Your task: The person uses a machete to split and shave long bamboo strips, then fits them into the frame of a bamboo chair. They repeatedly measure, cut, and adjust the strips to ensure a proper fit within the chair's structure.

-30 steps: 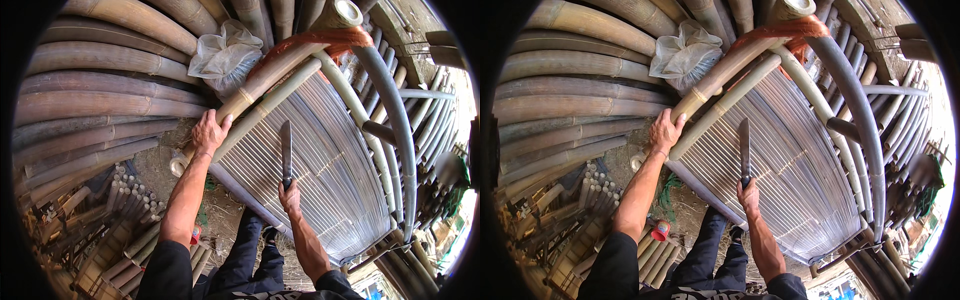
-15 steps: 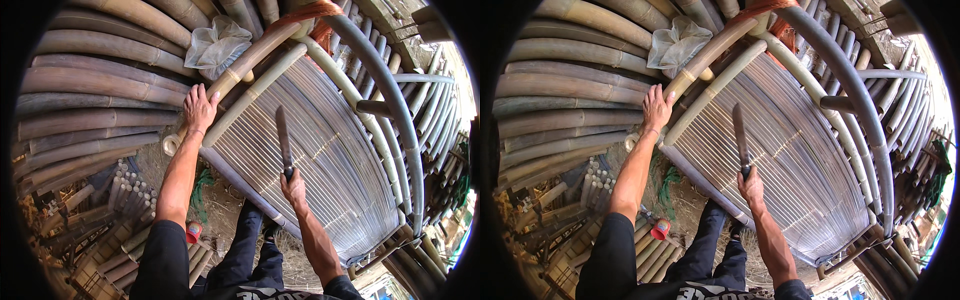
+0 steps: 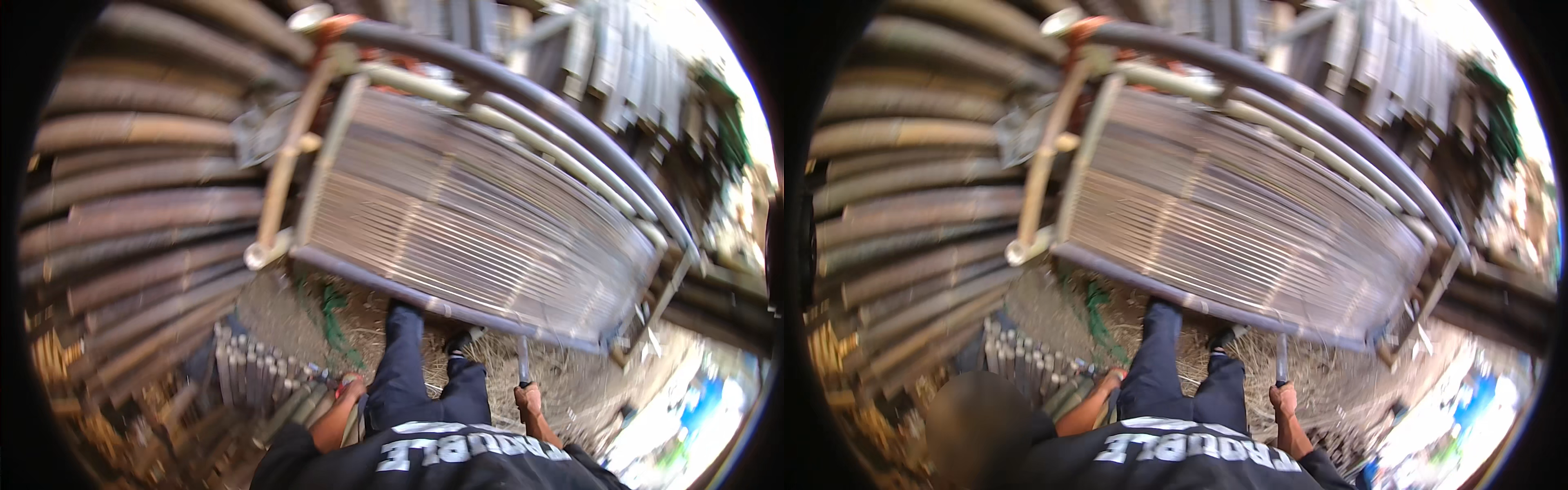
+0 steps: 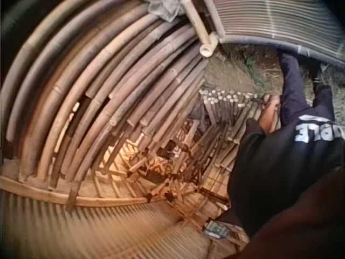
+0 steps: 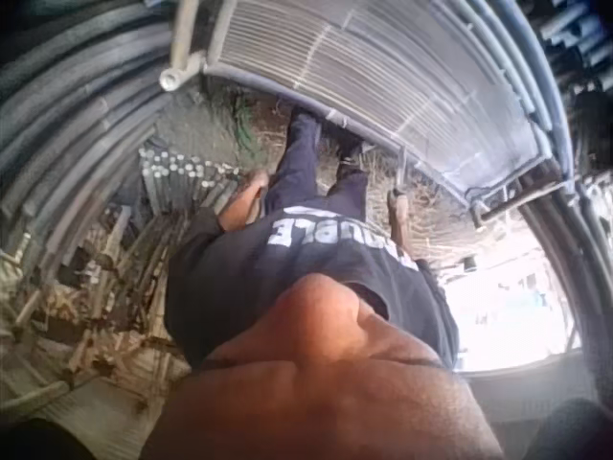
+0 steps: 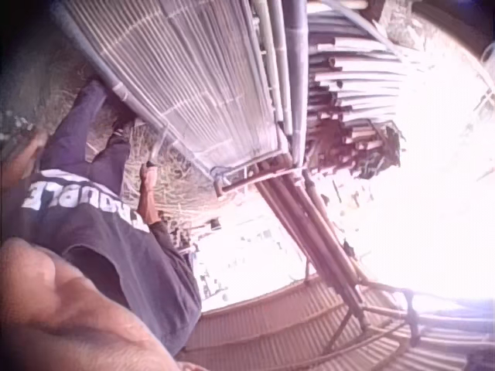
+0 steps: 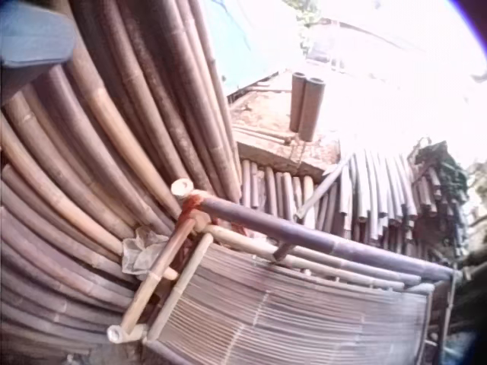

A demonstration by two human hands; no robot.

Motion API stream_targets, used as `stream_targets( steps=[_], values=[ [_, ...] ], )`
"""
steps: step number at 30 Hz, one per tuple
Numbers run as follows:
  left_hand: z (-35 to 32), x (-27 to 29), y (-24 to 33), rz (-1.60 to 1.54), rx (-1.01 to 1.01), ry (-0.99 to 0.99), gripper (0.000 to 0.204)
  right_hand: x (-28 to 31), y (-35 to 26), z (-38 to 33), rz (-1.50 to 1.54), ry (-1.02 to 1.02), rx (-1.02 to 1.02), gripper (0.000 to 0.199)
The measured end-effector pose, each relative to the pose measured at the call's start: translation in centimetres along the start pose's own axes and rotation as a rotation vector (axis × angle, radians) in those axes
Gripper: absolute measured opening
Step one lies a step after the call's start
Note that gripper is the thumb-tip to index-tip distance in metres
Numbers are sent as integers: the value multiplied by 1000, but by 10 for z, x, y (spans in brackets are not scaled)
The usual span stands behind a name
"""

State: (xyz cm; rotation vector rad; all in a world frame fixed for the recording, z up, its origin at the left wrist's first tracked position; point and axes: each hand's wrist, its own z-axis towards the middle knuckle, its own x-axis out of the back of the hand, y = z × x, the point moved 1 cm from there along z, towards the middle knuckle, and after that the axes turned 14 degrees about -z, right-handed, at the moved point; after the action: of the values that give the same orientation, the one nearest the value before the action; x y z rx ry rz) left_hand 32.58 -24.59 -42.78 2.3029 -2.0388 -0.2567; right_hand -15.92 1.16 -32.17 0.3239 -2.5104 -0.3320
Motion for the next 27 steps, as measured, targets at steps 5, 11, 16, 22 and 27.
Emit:
stream_targets(
  steps=[5, 11, 16, 22, 27],
  values=[
    [-54, -39, -3, -238, -117, 459, 38, -30, 131, -37, 228, -170, -247, 36],
    [-111, -97, 54, -104, -339, 581, 41, -90, 222, -29, 269, -1, -265, 54],
    [-96, -87, 103, 225, -533, 425, 43, -152, 289, -71, 489, -273, -354, 53],
    [-30, -23, 268, 793, -537, 438, 41, -243, 313, -88, 983, -385, -587, 31],
    [72, -85, 444, 1126, -695, 645, 42, -271, 299, 21, 616, -292, -379, 49]
  ],
)
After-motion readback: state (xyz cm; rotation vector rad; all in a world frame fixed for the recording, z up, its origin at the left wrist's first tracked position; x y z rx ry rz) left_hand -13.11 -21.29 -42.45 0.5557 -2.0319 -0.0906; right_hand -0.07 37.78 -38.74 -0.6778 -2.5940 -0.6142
